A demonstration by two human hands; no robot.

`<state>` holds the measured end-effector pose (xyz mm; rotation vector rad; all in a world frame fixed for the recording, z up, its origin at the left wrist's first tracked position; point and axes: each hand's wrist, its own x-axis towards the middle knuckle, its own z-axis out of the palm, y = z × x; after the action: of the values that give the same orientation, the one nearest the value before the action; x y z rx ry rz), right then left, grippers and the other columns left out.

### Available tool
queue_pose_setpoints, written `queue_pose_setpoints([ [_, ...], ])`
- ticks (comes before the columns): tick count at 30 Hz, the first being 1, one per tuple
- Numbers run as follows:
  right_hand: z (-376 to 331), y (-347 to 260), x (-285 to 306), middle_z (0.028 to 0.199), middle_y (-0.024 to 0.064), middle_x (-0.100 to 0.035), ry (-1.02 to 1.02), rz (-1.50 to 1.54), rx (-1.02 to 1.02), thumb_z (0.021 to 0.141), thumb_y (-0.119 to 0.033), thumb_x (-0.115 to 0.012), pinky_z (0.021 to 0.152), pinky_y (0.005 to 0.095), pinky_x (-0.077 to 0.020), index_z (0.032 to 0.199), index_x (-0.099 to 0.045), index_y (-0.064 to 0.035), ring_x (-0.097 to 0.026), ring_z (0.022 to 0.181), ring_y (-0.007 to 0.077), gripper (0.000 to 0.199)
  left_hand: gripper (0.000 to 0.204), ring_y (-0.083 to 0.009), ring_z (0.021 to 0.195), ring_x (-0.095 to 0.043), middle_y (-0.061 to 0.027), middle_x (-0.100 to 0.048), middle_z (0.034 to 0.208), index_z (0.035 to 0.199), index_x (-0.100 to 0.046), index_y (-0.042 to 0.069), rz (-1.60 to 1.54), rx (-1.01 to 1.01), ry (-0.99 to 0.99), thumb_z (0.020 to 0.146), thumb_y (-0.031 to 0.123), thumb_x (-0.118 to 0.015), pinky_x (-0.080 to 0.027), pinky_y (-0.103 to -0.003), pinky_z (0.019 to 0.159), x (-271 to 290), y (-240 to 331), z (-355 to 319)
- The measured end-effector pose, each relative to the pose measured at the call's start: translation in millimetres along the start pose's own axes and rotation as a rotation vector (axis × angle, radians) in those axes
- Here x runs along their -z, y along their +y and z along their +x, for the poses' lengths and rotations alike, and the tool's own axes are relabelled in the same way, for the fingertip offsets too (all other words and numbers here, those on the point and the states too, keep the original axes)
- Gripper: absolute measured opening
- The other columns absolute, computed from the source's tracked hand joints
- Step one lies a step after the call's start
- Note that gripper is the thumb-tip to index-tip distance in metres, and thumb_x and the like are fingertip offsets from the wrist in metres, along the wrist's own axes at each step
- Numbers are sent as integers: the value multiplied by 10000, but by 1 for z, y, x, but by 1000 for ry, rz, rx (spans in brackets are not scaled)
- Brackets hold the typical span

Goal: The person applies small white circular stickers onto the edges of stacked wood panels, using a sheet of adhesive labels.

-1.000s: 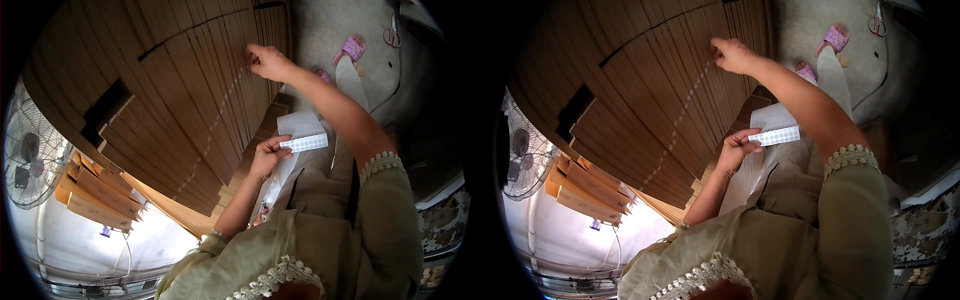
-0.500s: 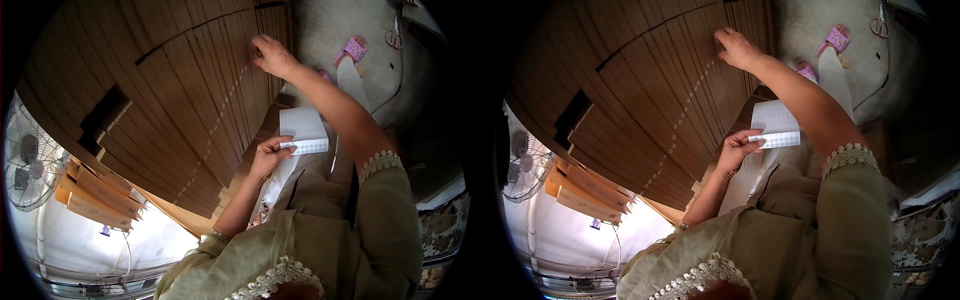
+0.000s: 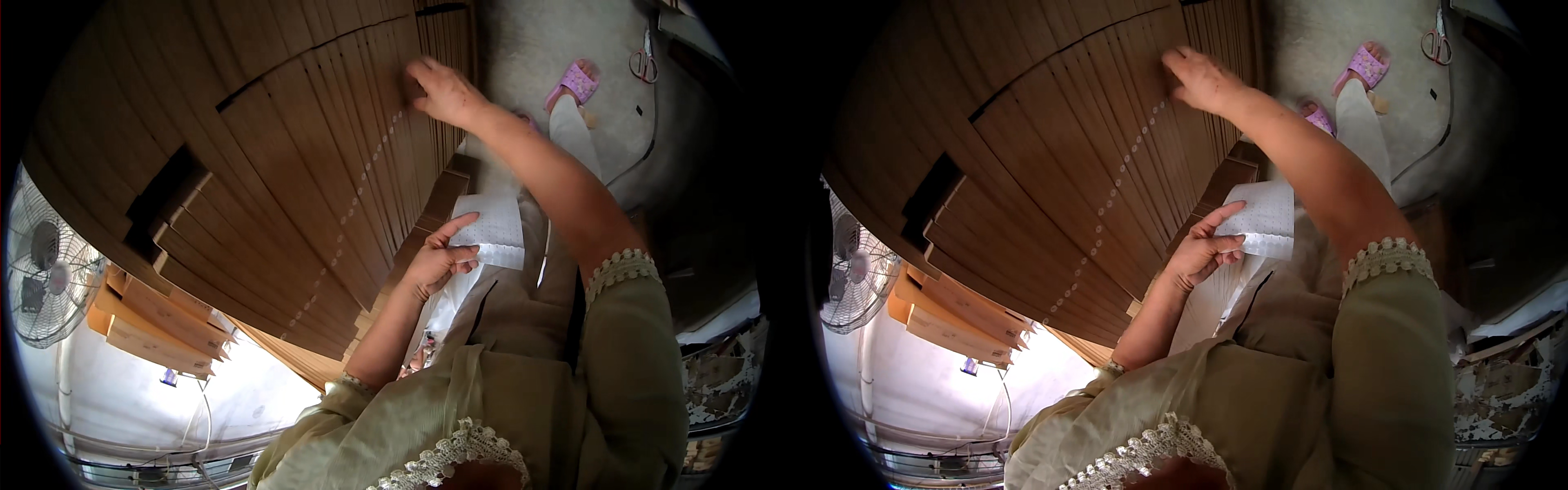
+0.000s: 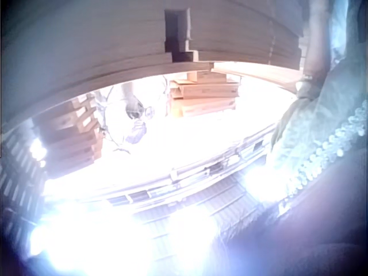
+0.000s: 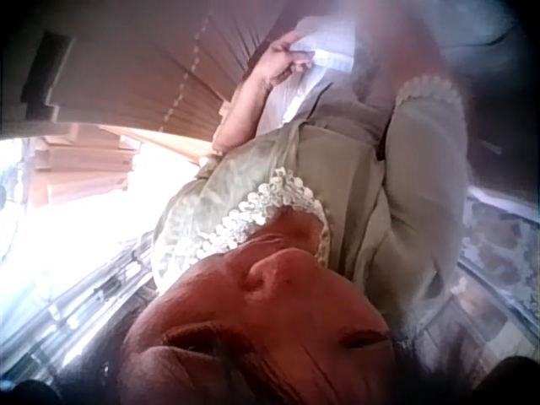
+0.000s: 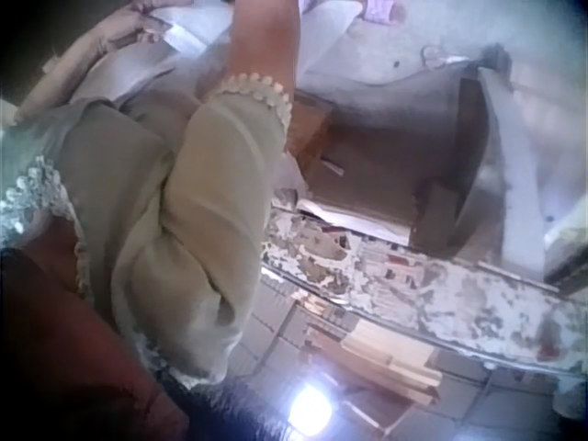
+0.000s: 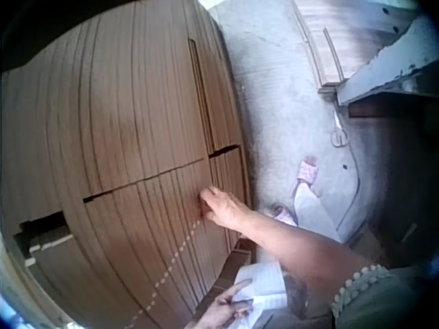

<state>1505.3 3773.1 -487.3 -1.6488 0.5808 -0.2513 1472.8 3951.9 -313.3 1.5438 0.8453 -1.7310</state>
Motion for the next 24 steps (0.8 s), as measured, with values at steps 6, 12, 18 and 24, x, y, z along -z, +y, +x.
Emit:
queue_pose_setpoints([
  [6,-4,21,27,806,111,-593,217,-46,-52,752,-132,-688,660,373,-492,880,-563,-49,-611,769,283,198,313,-163,842,-651,-89,-654,1010,1158,-600,23,105,-85,65,847,-6,-601,-525,-239,688,-12,11,0],
  [12,-91,-20,65,818,122,-632,-202,170,-5,795,-98,-628,633,324,-477,868,-634,-24,-611,721,235,104,289,-166,894,-612,-95,-637,1005,1071,-630,-6,62,-362,228,787,-52,-653,-522,-271,766,-14,28,9],
  [18,-95,-54,77,830,82,-618,-384,74,223,765,-78,-604,775,358,-450,906,-665,-62,-550,866,280,155,309,-137,835,-614,-74,-636,972,1074,-631,-8,172,-399,182,769,-57,-645,-550,-253,661,-29,47,5],
  [24,-100,-66,65,907,65,-637,-585,-199,208,763,-101,-582,791,341,-476,1000,-683,-133,-549,939,248,260,266,-139,854,-628,-68,-650,956,1071,-629,8,214,-387,152,809,-33,-620,-551,-266,742,-29,50,5],
])
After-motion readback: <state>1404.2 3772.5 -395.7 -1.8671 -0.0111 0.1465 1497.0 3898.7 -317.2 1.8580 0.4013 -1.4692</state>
